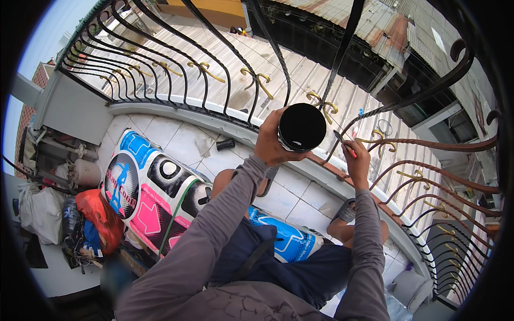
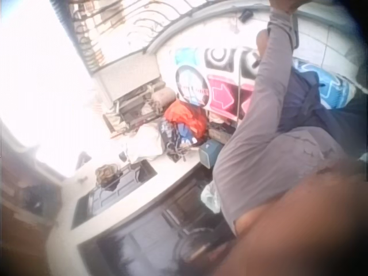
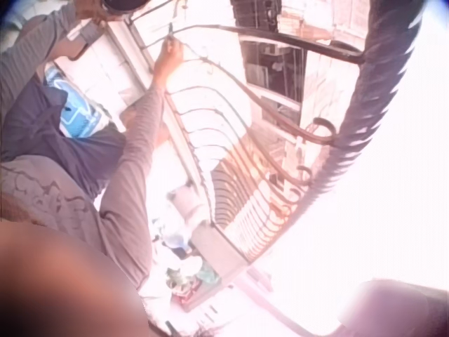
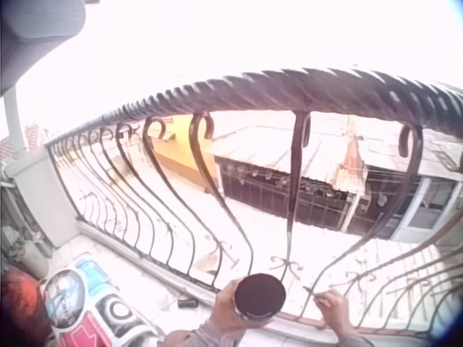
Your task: The person sits on a tiled balcony floor and paints a metal railing black using a small paintbrush and a paint can. They repeatedly dip the brush into the can and apply paint to the vertical bars and decorative elements of the railing.
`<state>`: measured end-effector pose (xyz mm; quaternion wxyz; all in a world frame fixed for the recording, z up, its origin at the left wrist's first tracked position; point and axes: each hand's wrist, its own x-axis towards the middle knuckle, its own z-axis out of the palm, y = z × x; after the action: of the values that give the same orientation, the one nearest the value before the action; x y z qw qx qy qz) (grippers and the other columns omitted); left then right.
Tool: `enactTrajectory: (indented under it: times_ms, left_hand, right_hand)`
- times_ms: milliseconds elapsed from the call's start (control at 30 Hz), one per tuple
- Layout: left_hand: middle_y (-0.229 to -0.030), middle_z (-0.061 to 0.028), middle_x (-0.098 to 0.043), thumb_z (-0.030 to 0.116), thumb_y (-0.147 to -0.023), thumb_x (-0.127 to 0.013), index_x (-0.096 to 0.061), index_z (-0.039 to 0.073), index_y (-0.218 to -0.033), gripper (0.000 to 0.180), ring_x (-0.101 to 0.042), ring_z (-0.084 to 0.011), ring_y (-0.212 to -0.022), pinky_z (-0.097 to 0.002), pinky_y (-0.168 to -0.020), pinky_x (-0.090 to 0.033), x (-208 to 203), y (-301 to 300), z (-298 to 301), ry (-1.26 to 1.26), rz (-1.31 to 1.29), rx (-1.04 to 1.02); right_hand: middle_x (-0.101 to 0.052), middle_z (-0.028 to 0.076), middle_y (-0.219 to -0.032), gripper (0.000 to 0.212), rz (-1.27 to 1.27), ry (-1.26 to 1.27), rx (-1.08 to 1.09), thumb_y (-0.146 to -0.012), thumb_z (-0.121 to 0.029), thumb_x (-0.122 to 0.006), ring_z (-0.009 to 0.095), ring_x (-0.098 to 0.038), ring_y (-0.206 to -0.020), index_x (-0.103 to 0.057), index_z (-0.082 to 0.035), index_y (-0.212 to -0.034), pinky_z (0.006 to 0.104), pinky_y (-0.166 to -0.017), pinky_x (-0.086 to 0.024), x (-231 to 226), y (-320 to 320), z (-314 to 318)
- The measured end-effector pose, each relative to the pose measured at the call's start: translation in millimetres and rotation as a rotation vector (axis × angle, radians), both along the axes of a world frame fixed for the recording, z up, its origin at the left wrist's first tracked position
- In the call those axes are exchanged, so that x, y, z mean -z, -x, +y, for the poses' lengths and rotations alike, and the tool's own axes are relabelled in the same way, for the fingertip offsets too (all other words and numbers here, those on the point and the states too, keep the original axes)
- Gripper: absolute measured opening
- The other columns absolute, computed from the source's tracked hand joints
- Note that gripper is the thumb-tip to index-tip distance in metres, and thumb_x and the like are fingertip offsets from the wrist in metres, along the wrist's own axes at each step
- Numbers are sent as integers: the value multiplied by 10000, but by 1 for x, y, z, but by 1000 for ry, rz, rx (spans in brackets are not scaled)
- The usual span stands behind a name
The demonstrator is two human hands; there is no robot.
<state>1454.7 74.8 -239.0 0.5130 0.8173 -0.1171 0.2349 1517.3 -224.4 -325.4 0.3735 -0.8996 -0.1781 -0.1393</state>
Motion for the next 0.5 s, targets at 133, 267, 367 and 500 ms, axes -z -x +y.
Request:
enactTrajectory:
  times_ms: [133, 267, 367, 500]
  left_hand:
    - [-1210, -163, -656, 392, -542, -1002, -551, 19, -1371, 1015, -689, -311, -1111, -419, -964, -567, 3, -2, 3, -64, -37, -14]
    - [-1199, -159, -667, 411, -543, -1004, -555, 8, -1360, 1015, -699, -305, -1101, -417, -961, -575, 3, 0, 4, -22, 29, 13]
    - [-1193, -159, -674, 431, -545, -1008, -566, -1, -1328, 997, -708, -300, -1089, -406, -944, -589, 2, 1, 4, 48, 106, 36]
    - [-1161, -155, -687, 441, -545, -1010, -569, 3, -1288, 969, -730, -291, -1045, -394, -905, -615, 5, 2, 3, 80, 180, 23]
  right_hand:
    - [-718, 98, -954, 142, 14, -31, -8, -881, -84, -768, 316, -710, -835, -751, -78, -1022, 386, -724, -541, 0, 0, 1]
    - [-719, 98, -961, 149, 16, -23, -10, -885, -87, -762, 312, -710, -830, -752, -85, -1033, 385, -725, -543, 1, -1, 1]
    - [-722, 84, -974, 152, 12, 10, -3, -891, -131, -768, 303, -709, -806, -760, -102, -1040, 390, -723, -552, 4, -2, 0]
    - [-727, 74, -958, 131, 18, 91, 19, -900, -173, -763, 309, -707, -800, -774, -125, -1021, 400, -715, -549, 7, -4, -3]
